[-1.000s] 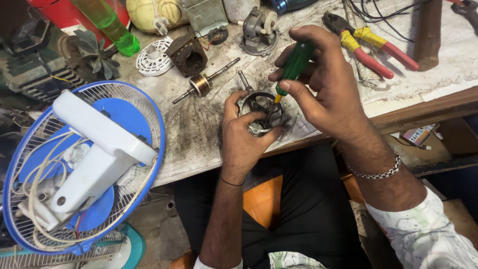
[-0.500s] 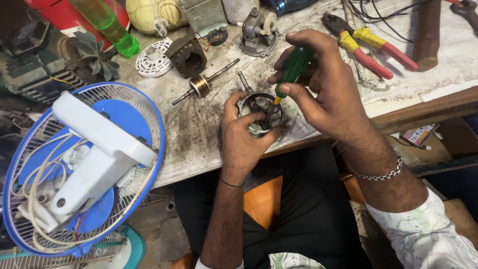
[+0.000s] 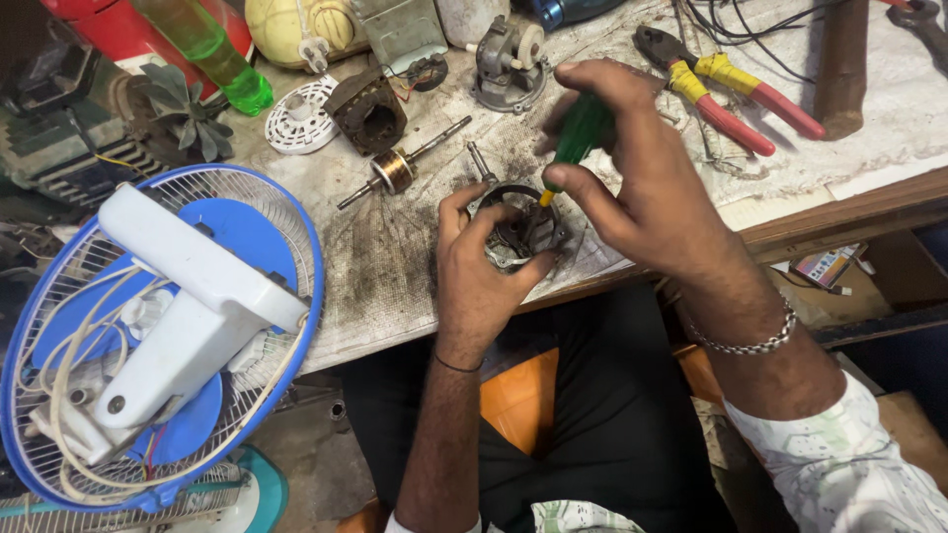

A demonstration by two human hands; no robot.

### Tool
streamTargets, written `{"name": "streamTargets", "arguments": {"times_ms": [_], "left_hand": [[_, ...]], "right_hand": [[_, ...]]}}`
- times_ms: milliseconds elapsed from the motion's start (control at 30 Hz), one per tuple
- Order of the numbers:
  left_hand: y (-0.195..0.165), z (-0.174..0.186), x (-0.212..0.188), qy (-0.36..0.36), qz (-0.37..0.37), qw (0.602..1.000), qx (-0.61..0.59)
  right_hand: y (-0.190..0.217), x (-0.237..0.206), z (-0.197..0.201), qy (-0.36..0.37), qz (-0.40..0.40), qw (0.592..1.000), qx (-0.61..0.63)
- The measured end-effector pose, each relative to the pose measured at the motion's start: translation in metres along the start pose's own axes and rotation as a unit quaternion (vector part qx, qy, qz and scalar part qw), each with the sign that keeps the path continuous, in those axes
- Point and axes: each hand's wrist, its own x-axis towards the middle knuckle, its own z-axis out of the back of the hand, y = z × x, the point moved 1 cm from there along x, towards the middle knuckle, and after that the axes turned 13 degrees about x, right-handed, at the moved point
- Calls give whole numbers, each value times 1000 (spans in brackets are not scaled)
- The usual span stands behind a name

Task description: The person disassembles and reassembles small electrical components on a workbench. They handle a motor housing, rotor, and washers, using a screwdriver to tighten screws and a sanding block to smooth a metal part. The person repeatedly places and removes washers and adjusts the rotor within the housing.

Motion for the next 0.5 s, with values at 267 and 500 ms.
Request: {"name": "streamTargets", "arguments": {"times_ms": [267, 500], "left_hand": [[-3, 1, 0, -23, -12, 1000, 10], [-1, 0, 1, -40, -29, 999, 9]], "right_hand": [[5, 3, -9, -35, 106, 974, -198], [15, -2, -8, -33, -11, 990, -136]]}}
